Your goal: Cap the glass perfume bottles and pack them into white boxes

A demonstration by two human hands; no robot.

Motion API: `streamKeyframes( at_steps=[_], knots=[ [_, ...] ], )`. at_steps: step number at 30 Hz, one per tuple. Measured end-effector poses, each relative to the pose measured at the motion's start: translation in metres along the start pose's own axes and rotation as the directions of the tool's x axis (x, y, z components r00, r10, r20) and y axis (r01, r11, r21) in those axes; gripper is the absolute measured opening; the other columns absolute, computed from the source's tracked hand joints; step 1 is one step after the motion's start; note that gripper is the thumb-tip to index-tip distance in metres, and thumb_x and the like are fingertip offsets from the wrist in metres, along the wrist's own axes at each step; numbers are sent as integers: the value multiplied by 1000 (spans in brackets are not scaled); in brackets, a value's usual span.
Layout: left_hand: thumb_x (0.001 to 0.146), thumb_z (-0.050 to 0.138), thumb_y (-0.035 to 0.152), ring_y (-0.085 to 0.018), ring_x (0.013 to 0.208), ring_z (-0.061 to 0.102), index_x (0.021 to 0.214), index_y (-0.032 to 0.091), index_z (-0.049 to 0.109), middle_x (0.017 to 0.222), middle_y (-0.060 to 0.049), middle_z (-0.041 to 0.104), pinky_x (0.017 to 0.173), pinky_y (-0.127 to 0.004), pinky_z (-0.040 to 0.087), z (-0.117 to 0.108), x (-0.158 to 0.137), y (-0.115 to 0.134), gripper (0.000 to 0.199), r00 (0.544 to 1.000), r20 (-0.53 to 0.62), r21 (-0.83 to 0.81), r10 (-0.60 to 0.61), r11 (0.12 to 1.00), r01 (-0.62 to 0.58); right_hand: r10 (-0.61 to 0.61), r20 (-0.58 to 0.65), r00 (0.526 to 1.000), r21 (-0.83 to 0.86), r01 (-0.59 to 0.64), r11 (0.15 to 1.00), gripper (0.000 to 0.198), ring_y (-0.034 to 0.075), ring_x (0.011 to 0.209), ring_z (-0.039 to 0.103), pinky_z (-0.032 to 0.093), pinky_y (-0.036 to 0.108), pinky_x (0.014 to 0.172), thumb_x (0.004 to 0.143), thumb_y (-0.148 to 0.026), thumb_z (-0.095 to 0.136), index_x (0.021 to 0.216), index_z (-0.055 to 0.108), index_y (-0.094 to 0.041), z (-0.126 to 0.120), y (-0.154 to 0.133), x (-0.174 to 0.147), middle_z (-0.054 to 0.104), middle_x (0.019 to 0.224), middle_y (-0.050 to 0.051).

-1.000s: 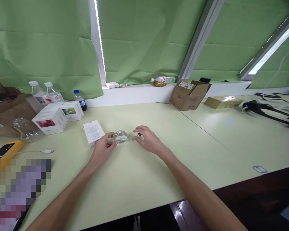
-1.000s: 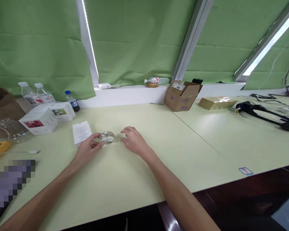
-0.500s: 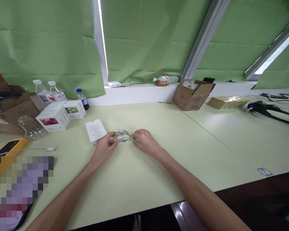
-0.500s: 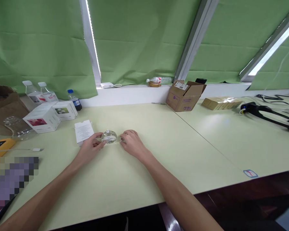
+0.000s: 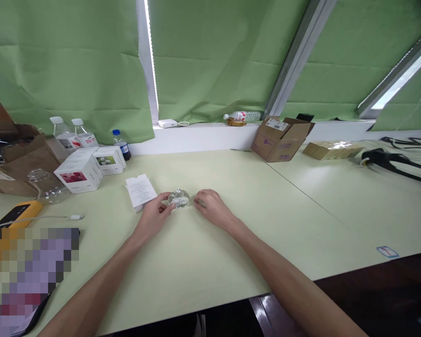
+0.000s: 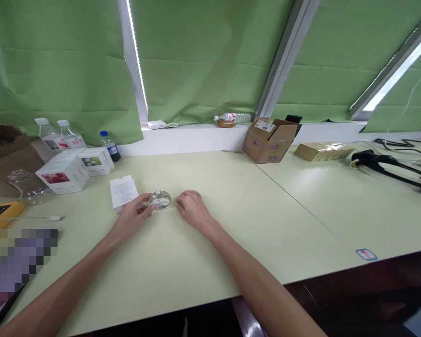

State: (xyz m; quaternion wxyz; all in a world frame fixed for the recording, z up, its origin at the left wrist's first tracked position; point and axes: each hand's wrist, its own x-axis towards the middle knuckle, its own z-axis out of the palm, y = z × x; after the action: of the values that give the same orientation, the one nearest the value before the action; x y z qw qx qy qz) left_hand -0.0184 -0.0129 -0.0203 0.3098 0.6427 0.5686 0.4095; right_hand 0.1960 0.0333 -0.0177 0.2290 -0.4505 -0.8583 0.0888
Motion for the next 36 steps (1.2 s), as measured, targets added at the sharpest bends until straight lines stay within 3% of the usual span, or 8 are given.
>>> streamKeyframes(
  at_steps=[3,9,14,24,28,36],
  knots=[
    [79,52,47,-16,62,58,115,20,58,66,0,61,54,-25,41,-1,-1,1,46,1000,-1,2,-3,1000,3,3,-64,998,26,-1,1000,14,20,97,59,38,35,94,85,-18,52,87,67,-19,-1,-1,2,67,96,7],
    [79,53,45,-15,61,56,113,20,59,80,-3,65,55,-25,41,-1,-1,5,43,1000,13,4,27,1000,-27,18,-190,982,183,17,983,17,18,95,59,44,32,86,87,-21,51,95,66,-22,-8,-9,3,68,99,4],
    [81,51,45,-15,63,55,116,22,59,75,-1,63,58,-26,42,0,-4,6,42,998,38,30,48,998,-49,35,-279,960,292,50,955,20,18,91,60,47,33,83,87,-24,52,102,64,-23,-11,-18,1,68,96,4],
    [82,51,47,-12,53,43,111,25,60,63,2,51,52,-24,35,2,-6,12,38,995,89,78,49,995,-56,187,-279,942,629,32,777,21,16,89,64,54,30,79,84,-33,55,98,67,-21,-15,-35,1,69,98,4],
    [82,51,47,-12,55,44,111,23,60,65,2,52,54,-24,35,1,-8,16,39,994,90,90,56,994,-64,188,-298,936,646,53,761,20,16,87,64,53,30,78,83,-32,58,97,68,-22,-14,-40,1,69,99,4],
    [84,49,46,-12,56,45,113,24,57,65,3,51,55,-24,36,1,-7,16,37,993,100,149,59,986,-74,99,-364,926,558,132,819,16,17,85,63,52,33,78,84,-27,59,96,69,-25,-10,-43,3,69,95,3]
  ],
)
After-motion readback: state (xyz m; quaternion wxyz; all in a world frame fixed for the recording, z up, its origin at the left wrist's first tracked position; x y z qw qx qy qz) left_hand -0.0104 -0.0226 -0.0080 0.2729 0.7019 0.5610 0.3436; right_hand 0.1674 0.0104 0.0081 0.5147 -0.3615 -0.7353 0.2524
